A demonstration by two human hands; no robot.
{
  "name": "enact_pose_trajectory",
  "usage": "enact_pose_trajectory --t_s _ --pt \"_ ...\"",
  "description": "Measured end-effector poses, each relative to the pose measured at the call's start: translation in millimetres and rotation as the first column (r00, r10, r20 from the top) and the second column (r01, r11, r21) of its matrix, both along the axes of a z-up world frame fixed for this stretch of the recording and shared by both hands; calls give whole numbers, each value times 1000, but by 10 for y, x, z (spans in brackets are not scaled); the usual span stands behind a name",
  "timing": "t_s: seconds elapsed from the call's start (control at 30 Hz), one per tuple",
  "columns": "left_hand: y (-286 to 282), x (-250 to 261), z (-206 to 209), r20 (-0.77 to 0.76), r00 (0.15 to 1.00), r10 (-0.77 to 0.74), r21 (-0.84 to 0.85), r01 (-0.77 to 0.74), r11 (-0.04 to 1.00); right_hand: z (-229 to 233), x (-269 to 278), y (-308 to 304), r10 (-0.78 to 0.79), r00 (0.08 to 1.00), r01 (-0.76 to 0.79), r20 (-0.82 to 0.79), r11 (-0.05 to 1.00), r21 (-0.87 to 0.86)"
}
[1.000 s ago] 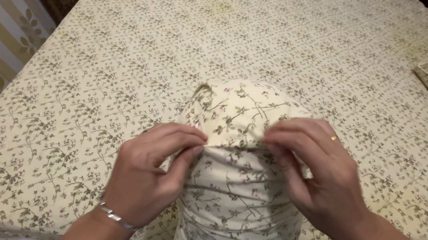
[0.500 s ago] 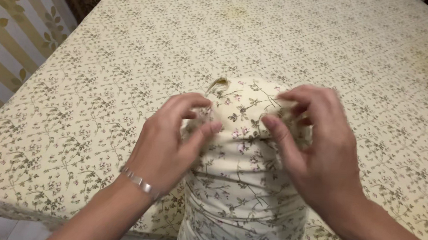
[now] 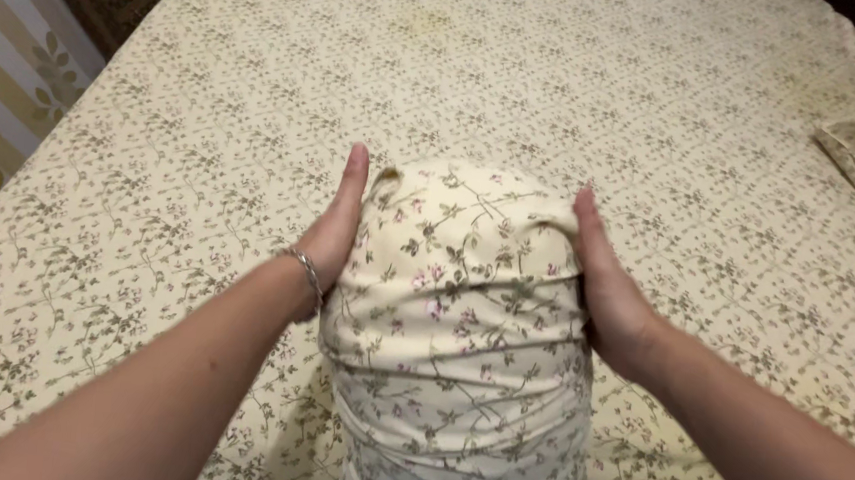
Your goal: The person inserts a pillow into a floral-patterned pillowcase on a bed, then ties the drawstring closure. They then pick up a second pillow and insert it into a different pillowcase.
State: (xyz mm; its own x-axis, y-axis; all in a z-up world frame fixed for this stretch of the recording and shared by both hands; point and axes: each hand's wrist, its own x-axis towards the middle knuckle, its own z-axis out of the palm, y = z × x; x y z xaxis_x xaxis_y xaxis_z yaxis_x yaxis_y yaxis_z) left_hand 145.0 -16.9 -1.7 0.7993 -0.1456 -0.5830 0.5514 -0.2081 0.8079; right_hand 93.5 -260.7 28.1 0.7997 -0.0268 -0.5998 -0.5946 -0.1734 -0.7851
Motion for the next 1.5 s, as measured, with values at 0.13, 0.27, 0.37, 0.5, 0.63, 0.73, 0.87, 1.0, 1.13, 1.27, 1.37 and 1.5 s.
enact_pose_trajectory --t_s 0.13,0.27,0.37,0.5,0.63,0.73,0.87,1.0,1.13,1.27,1.37,1.5 --pt "-21 -217 -74 -97 989 110 -75 -117 990 -291 -73 15 56 998 -59 36 996 70" --pt "-4 -611 -274 -119 970 212 -185 -231 955 -667 -253 9 39 992 -57 116 987 152" --pt "-23 -906 -545 43 945 324 -64 -321 945 -844 -406 -82 68 958 -74 279 997 11" --pt "39 -1113 -710 408 870 277 8 -307 952 -849 -514 -216 110 850 -51 515 991 -127" --pt "175 -1416 -626 822 566 -60 188 -170 967 -693 -731 -300 399 451 -81 799 909 -408" --pt "204 -1546 -532 889 343 -303 388 -212 897 -601 -850 -292 520 296 50 801 829 -556" --pt "125 -1521 -456 886 335 -320 436 -373 819 -543 -840 -244 535 411 168 738 751 -638" --pt "78 -1407 -322 896 315 -312 427 -421 800 -462 -764 -261 467 412 144 783 815 -562" --pt "123 -1474 -188 925 247 -290 362 -330 872 -327 -850 -314 627 159 193 762 738 -647" --pt "125 -1589 -128 932 218 -290 349 -318 882 -275 -1064 -339 620 97 125 779 769 -627" --pt "135 -1609 -99 915 230 -330 392 -317 864 -330 -1163 -305 604 155 58 782 785 -617" --pt "220 -1667 -143 889 242 -389 451 -314 835 -471 -1153 -251 676 92 80 731 727 -682"
